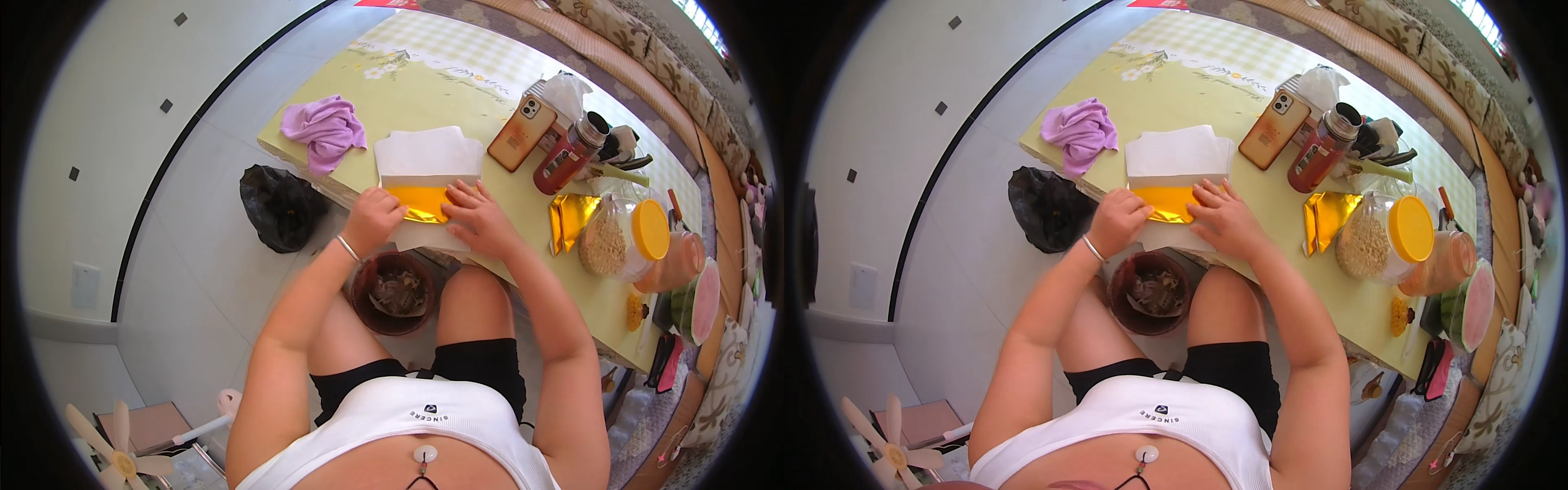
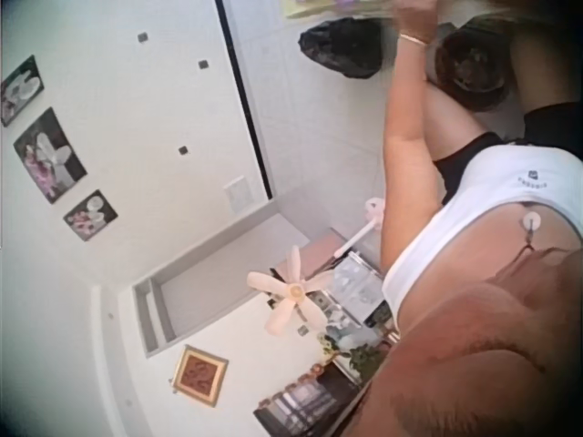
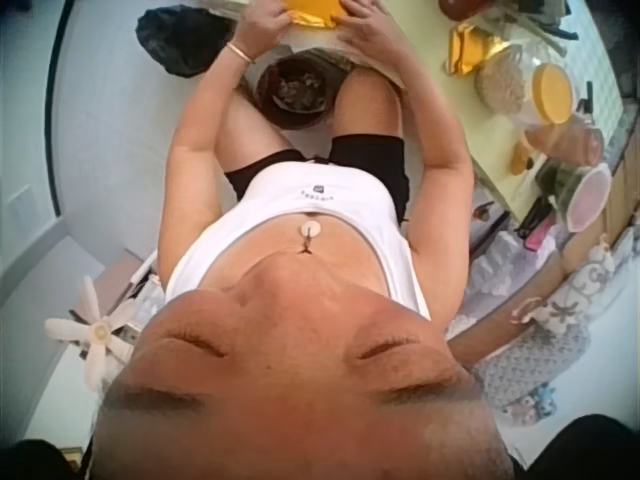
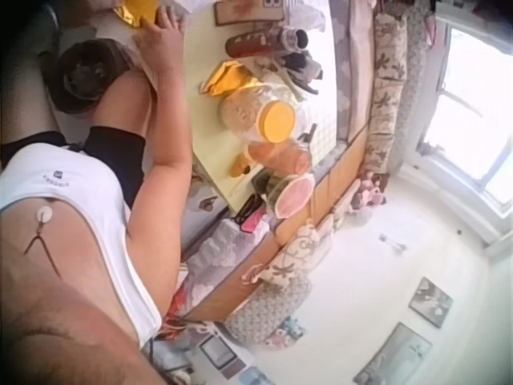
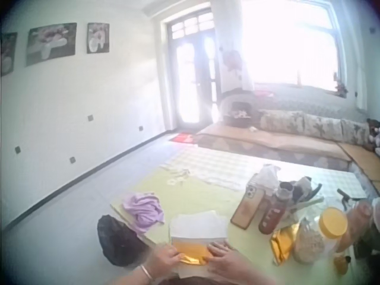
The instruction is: The person sits on the floor and folds a stack of white paper sheets using a gold-colored sheet as a guide. They repeatedly fold the white paper over the gold sheet, align the edges, and smooth the creases by hand.
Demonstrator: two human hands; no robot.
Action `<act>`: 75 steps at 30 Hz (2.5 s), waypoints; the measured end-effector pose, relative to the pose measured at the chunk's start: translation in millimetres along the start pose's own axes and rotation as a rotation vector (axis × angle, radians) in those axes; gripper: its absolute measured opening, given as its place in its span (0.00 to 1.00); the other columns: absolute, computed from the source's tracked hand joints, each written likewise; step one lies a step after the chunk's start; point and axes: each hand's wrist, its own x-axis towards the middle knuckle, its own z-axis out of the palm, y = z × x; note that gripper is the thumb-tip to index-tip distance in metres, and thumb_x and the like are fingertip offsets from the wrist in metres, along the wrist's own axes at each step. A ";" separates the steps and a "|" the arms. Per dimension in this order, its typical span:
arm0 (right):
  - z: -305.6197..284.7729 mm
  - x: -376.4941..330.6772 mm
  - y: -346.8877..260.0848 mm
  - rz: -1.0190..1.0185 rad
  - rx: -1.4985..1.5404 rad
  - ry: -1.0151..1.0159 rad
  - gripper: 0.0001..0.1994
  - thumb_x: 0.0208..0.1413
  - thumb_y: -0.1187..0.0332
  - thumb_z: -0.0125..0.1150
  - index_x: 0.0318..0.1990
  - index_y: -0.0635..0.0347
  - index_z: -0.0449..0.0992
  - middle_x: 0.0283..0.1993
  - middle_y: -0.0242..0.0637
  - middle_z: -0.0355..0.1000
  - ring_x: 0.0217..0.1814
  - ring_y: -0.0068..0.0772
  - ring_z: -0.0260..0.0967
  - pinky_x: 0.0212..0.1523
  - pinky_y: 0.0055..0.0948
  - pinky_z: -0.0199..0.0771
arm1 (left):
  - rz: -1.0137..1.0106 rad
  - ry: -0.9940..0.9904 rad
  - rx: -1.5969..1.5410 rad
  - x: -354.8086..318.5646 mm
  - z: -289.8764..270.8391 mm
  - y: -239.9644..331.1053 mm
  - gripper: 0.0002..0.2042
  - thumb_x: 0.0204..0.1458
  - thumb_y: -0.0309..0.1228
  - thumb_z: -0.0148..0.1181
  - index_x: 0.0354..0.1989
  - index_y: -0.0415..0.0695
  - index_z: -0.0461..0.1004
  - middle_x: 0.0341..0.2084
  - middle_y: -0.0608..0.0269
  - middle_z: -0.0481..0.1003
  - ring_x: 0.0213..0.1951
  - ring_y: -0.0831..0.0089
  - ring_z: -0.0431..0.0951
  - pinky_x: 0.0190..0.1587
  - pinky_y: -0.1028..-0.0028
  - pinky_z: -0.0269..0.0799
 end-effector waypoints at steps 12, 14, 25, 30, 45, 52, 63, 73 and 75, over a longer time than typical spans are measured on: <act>40.9 17.6 -36.4 0.170 0.131 0.367 0.10 0.49 0.67 0.69 0.29 0.60 0.74 0.57 0.47 0.73 0.62 0.55 0.67 0.61 0.49 0.68 | -0.570 0.166 -0.267 -8.3 14.0 15.8 0.07 0.41 0.29 0.71 0.27 0.43 0.79 0.33 0.58 0.75 0.41 0.56 0.73 0.46 0.61 0.70; 41.8 18.6 -39.0 0.236 0.179 0.401 0.09 0.50 0.68 0.69 0.28 0.61 0.74 0.56 0.47 0.74 0.60 0.53 0.68 0.60 0.46 0.69 | -0.620 0.146 -0.248 -8.5 14.0 9.3 0.07 0.41 0.30 0.71 0.26 0.43 0.78 0.32 0.59 0.75 0.41 0.57 0.73 0.46 0.61 0.70; 45.9 19.6 -36.3 0.264 0.198 0.435 0.10 0.46 0.71 0.69 0.24 0.60 0.72 0.55 0.46 0.76 0.59 0.51 0.70 0.59 0.41 0.71 | -0.704 0.020 -0.070 8.1 21.5 4.4 0.10 0.39 0.35 0.73 0.19 0.46 0.76 0.26 0.62 0.73 0.39 0.58 0.72 0.43 0.61 0.70; 44.9 18.7 -36.7 0.238 0.137 0.388 0.07 0.46 0.71 0.67 0.31 0.58 0.74 0.58 0.46 0.73 0.61 0.52 0.68 0.62 0.45 0.68 | -0.716 -0.004 -0.049 11.3 21.4 4.2 0.11 0.39 0.36 0.73 0.18 0.47 0.76 0.26 0.62 0.73 0.39 0.59 0.72 0.44 0.61 0.69; 55.3 23.2 -40.3 0.149 -0.217 0.337 0.22 0.54 0.69 0.56 0.59 0.51 0.77 0.67 0.52 0.65 0.63 0.51 0.63 0.67 0.47 0.59 | -0.202 0.116 0.068 0.2 25.3 16.3 0.06 0.45 0.30 0.65 0.31 0.44 0.79 0.31 0.60 0.75 0.38 0.58 0.75 0.42 0.61 0.69; 48.2 21.8 -39.3 0.142 -0.209 0.295 0.24 0.53 0.70 0.58 0.61 0.52 0.74 0.68 0.49 0.64 0.62 0.49 0.66 0.64 0.48 0.63 | -0.515 -0.150 0.010 19.3 16.9 28.8 0.09 0.44 0.30 0.67 0.33 0.43 0.79 0.35 0.58 0.77 0.45 0.57 0.75 0.50 0.60 0.68; 12.1 41.7 -3.8 0.227 -0.315 0.288 0.26 0.55 0.76 0.53 0.65 0.53 0.68 0.68 0.42 0.64 0.65 0.42 0.67 0.66 0.42 0.64 | -0.620 -0.311 0.046 58.4 14.7 15.9 0.17 0.38 0.30 0.72 0.38 0.42 0.77 0.40 0.56 0.75 0.50 0.55 0.71 0.55 0.59 0.65; -11.7 27.0 3.3 0.253 -0.139 -0.227 0.25 0.62 0.61 0.54 0.66 0.56 0.67 0.71 0.37 0.62 0.75 0.37 0.55 0.77 0.45 0.45 | -0.298 -0.086 0.145 16.8 37.1 52.2 0.13 0.49 0.26 0.55 0.43 0.36 0.77 0.47 0.47 0.77 0.52 0.53 0.78 0.56 0.59 0.73; 9.5 -0.8 36.1 0.173 -0.139 -0.015 0.27 0.65 0.57 0.53 0.68 0.56 0.64 0.74 0.37 0.58 0.78 0.38 0.50 0.77 0.46 0.43 | -0.257 -0.027 0.160 1.3 34.8 50.5 0.16 0.50 0.25 0.54 0.47 0.35 0.77 0.51 0.46 0.77 0.54 0.53 0.77 0.59 0.59 0.72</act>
